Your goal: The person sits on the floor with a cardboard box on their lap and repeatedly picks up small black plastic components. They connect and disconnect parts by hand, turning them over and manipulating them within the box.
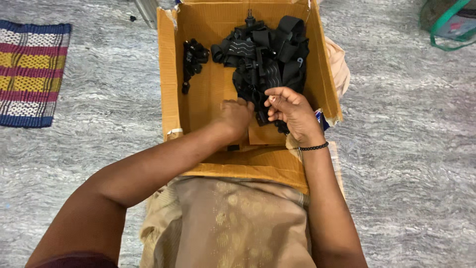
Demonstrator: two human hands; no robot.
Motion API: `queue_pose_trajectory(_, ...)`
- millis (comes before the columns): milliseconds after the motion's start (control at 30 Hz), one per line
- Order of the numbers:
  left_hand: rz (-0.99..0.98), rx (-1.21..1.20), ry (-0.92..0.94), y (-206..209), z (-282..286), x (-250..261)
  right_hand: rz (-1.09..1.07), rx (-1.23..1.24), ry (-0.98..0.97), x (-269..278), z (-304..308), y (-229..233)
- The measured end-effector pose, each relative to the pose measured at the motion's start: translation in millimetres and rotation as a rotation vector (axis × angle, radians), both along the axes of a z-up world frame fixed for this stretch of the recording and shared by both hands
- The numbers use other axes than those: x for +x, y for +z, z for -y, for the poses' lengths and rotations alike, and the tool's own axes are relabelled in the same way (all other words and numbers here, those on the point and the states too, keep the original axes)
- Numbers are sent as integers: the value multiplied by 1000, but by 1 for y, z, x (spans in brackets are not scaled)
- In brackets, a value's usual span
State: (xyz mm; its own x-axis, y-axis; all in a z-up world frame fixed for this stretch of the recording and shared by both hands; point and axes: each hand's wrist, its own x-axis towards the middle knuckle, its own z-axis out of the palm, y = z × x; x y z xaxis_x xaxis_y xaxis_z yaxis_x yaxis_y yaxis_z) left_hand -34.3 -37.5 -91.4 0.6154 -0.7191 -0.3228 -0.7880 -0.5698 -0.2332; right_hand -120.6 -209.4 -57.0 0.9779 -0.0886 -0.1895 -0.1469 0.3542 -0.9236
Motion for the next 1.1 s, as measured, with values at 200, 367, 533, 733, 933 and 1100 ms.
queue_pose_trajectory(200,103,93,-19,-5,14,-7,13,3,-2,0,0,0)
queue_pose_trajectory(367,177,342,-161,-4,17,-4,15,-14,-5,-1,-1,2)
queue_pose_trajectory(533,91,224,-127,-18,20,-5,12,12,-3,-2,-2,4)
queue_pose_trajectory(733,-380,-83,-85,19,-9,24,9,11,-17,-2,-2,4)
queue_pose_trajectory(933,-676,-529,68,64,-25,39,-5,14,11,-2,2,0)
queue_pose_trajectory(1100,-578,-699,156,70,-26,41,-88,-54,59,2,-1,2)
